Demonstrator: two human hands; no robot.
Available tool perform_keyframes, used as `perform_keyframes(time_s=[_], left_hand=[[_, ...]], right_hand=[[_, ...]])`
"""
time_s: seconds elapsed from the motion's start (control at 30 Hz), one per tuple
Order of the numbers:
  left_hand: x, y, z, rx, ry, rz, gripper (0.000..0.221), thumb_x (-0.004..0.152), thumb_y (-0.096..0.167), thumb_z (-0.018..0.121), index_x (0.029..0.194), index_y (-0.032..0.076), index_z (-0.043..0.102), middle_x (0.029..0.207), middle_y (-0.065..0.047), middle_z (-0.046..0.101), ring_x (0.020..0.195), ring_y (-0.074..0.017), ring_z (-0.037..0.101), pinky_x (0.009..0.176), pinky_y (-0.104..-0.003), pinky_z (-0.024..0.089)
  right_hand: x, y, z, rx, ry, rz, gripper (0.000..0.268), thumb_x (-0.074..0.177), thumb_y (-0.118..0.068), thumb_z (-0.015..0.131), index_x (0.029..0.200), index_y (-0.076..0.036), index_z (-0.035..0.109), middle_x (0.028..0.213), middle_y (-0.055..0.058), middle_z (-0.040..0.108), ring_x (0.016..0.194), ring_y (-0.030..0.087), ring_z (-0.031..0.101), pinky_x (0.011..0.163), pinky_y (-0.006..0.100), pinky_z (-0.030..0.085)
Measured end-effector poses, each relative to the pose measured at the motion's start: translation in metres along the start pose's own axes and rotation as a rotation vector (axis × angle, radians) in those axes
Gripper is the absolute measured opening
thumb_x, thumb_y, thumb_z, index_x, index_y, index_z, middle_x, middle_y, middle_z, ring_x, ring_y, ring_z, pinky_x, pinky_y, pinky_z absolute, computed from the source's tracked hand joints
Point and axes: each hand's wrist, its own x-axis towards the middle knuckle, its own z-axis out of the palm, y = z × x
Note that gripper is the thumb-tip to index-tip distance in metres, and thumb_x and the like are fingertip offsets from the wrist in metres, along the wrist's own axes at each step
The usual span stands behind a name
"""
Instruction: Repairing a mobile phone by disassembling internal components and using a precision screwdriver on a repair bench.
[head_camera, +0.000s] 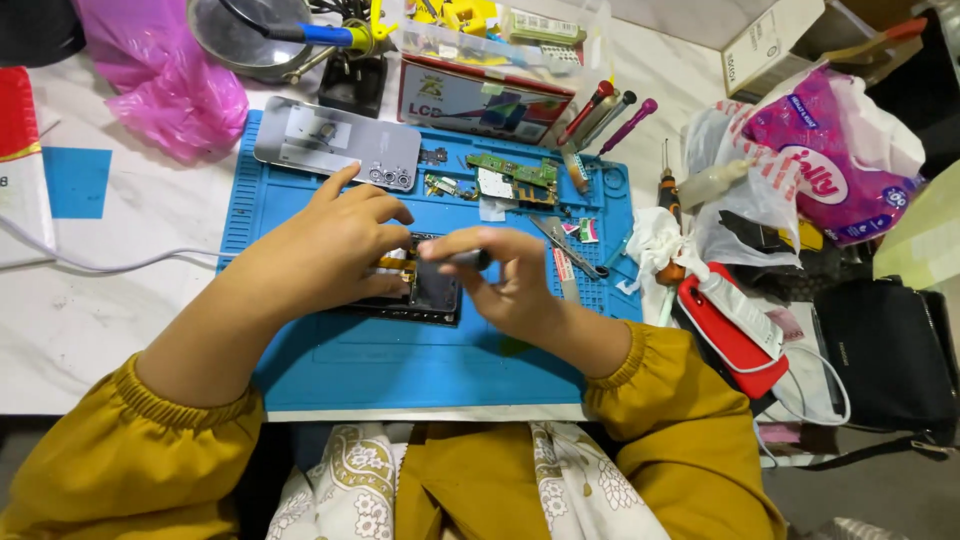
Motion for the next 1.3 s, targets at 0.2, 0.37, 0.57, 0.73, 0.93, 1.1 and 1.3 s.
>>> perform_keyframes(time_s=[0.2,0.37,0.57,0.73,0.93,1.1,1.3], left_hand=[[0.003,-0.006,0.004,0.038,-0.016,0.060,0.039,0.080,0.051,0.077,0.104,0.020,0.075,0.118,-0.006,0.068,0.109,-0.0339,0.065,0.119,-0.063,0.028],[0.003,-0.005,0.004,0.025,-0.026,0.051,0.036,0.081,0.048,0.076,0.102,0.019,0.076,0.116,-0.007,0.069,0.109,-0.0337,0.065,0.120,-0.063,0.028],[0.003,-0.005,0.006,0.051,-0.013,0.060,0.037,0.082,0.050,0.075,0.099,0.017,0.076,0.119,-0.007,0.069,0.110,-0.0341,0.065,0.120,-0.062,0.031],[0.002,-0.004,0.002,0.076,-0.007,0.059,0.037,0.082,0.051,0.073,0.098,0.017,0.074,0.118,-0.007,0.069,0.112,-0.0343,0.064,0.120,-0.061,0.033],[0.002,-0.002,0.000,0.058,-0.010,0.062,0.036,0.081,0.048,0.074,0.099,0.017,0.074,0.117,-0.007,0.068,0.110,-0.0328,0.063,0.120,-0.061,0.033],[0.002,-0.003,0.001,0.062,-0.017,0.061,0.036,0.083,0.049,0.072,0.101,0.017,0.074,0.118,-0.006,0.068,0.111,-0.0329,0.063,0.120,-0.061,0.033],[0.002,-0.003,-0.001,0.056,-0.010,0.064,0.036,0.083,0.048,0.072,0.103,0.017,0.074,0.118,-0.007,0.068,0.110,-0.0332,0.064,0.120,-0.061,0.034]], right_hand=[[0.028,0.002,-0.103,-0.414,0.172,-0.186,0.051,0.113,0.010,0.061,0.141,-0.018,0.029,0.104,0.029,0.065,0.092,0.042,0.075,0.085,0.043,0.071],[0.012,0.022,-0.168,-0.662,0.277,0.045,0.049,0.113,0.015,0.058,0.141,-0.014,0.031,0.110,0.034,0.072,0.096,0.039,0.078,0.085,0.043,0.068],[-0.004,0.061,-0.194,-0.874,0.340,0.458,0.055,0.097,0.018,0.065,0.130,-0.012,0.034,0.096,0.021,0.077,0.083,0.028,0.082,0.069,0.031,0.072],[-0.008,0.067,-0.192,-0.888,0.327,0.528,0.051,0.098,0.011,0.064,0.128,-0.017,0.033,0.097,0.016,0.079,0.084,0.022,0.083,0.067,0.029,0.064],[-0.014,0.080,-0.197,-0.954,0.244,0.441,0.053,0.098,0.011,0.066,0.130,-0.015,0.033,0.095,0.015,0.078,0.085,0.023,0.083,0.073,0.031,0.064],[-0.014,0.080,-0.197,-0.958,0.234,0.453,0.053,0.097,0.012,0.066,0.131,-0.013,0.033,0.097,0.015,0.078,0.085,0.022,0.082,0.073,0.029,0.063],[-0.012,0.076,-0.199,-0.983,0.241,0.493,0.056,0.096,0.011,0.069,0.130,-0.015,0.033,0.097,0.017,0.078,0.084,0.025,0.082,0.071,0.033,0.064]])
